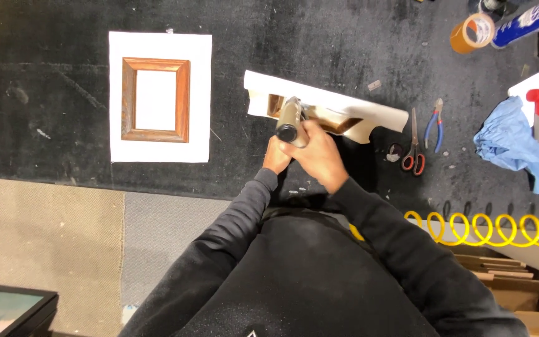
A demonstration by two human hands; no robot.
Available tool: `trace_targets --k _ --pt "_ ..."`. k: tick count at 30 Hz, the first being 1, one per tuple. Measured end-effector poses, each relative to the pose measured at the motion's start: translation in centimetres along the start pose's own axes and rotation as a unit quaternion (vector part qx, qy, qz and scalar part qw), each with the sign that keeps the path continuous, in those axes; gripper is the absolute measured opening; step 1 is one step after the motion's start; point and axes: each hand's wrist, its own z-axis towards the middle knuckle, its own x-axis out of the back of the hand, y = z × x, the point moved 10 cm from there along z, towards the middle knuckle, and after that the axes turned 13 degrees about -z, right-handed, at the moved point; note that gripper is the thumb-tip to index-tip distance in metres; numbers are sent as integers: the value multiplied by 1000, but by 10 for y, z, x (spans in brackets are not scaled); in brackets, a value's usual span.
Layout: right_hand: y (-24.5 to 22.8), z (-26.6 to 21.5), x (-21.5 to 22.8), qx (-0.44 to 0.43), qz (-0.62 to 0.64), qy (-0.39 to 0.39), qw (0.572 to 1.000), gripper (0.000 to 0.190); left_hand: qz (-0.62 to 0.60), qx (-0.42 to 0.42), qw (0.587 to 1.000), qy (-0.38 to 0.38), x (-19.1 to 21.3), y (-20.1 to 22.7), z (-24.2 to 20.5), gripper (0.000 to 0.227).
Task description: The person assembles a wooden picture frame by clamping a white mat board to the frame and using a pneumatic nail gun to fasten the corners. The person repeatedly repositions the clamp and fires the nail gun along the frame edges to secure the mat board.
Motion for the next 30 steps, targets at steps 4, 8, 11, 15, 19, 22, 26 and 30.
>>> trace_targets --k 4,8,11,15,19,22,26,30 --pt "-3 -19 49 42 -15 -37 998 81 -8 -6 1000 14 -9 -14 5 7" --pt "14 -17 71 68 -113 -135 982 119 0 3 998 64 -24 18 -14 9" --pt "35 -6 72 39 -269 -158 949 127 9 22 996 85 -42 3 -27 11" --pt "43 7 68 36 -318 -129 939 111 3 99 994 50 -54 20 -49 24" --pt "68 24 62 74 -298 -93 947 104 -2 101 995 24 -32 27 -46 31" --pt "73 32 60 82 -281 -71 954 100 6 113 993 15 -9 28 -46 33" --pt "75 37 60 80 -259 -69 960 97 9 98 995 3 12 47 -45 36" --pt "79 42 62 81 -263 -75 959 95 -30 78 997 8 31 48 -37 35"
